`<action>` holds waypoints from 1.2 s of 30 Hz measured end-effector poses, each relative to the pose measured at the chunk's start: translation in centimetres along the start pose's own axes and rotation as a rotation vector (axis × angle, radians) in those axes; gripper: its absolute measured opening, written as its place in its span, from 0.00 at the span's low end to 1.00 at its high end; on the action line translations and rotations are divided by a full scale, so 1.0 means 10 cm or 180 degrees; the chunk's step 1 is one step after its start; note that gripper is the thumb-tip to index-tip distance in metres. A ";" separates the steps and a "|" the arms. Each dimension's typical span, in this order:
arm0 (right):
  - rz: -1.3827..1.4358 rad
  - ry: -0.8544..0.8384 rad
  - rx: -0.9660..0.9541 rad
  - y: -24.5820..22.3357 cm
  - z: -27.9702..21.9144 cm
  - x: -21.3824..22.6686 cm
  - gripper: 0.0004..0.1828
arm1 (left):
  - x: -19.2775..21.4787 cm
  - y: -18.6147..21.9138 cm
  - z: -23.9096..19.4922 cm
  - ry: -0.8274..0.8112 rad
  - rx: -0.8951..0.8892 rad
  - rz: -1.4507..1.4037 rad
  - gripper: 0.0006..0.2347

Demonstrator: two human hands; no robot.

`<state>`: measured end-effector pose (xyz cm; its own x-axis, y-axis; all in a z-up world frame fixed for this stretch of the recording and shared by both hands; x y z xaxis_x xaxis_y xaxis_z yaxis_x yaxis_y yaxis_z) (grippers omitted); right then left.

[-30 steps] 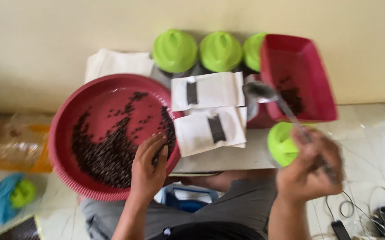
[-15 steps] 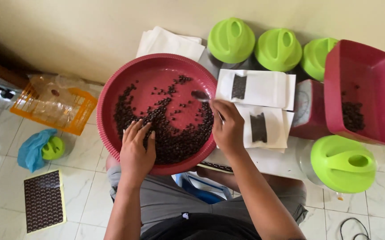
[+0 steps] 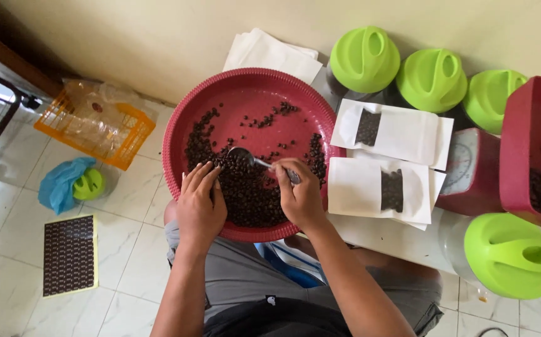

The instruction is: Filling small white bags with roasted coffee beans using a spoon and folding the bags closed.

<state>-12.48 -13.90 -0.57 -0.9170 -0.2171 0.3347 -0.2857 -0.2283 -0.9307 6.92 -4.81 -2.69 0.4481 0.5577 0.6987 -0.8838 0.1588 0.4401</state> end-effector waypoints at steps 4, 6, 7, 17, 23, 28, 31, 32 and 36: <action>0.0223 -0.0048 -0.0374 0.09 -0.10 -0.03 0.16 | -0.05 0.00 -0.03 0.0039 -0.0128 0.0063 0.12; 0.0592 0.0129 -0.0943 0.19 -0.13 0.02 0.18 | -0.03 0.02 -0.02 0.0064 -0.0086 0.0039 0.12; 0.0590 0.0141 -0.0948 0.23 -0.13 0.05 0.18 | -0.02 0.04 0.00 0.0058 -0.0093 0.0031 0.12; 0.0753 0.0664 -0.1363 0.21 -0.12 0.54 0.21 | 0.00 0.19 0.07 -0.0026 -0.0035 -0.0469 0.12; 0.0517 0.0949 -0.1146 0.06 -0.15 0.74 0.19 | 0.00 0.33 0.15 -0.0064 -0.0069 -0.0714 0.11; 0.0453 0.1011 -0.1145 0.14 -0.19 0.80 0.18 | 0.03 0.45 0.19 -0.0056 -0.0022 -0.0845 0.11; 0.0722 0.1174 -0.1264 0.24 -0.20 0.85 0.19 | 0.05 0.48 0.20 -0.0045 0.0032 -0.0977 0.11; 0.0828 0.1182 -0.1328 0.25 -0.21 0.85 0.18 | 0.05 0.49 0.19 -0.0036 0.0048 -0.0985 0.11; 0.0975 0.1336 -0.1459 0.31 -0.24 0.93 0.17 | 0.06 0.49 0.18 -0.0003 0.0094 -0.1117 0.11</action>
<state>-22.52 -14.36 -0.68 -0.9788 0.1990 0.0475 -0.0007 0.2287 -0.9735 3.14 -5.18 0.87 0.7241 0.4724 0.5025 -0.6716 0.3171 0.6696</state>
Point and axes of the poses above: each hand's wrist, its own z-axis towards the middle knuckle, its own x-axis out of the back of the hand, y = z × x, the point moved 7 cm from there along z, towards the middle knuckle, and after that the axes turned 15 degrees about -x, right-handed, at the moved point
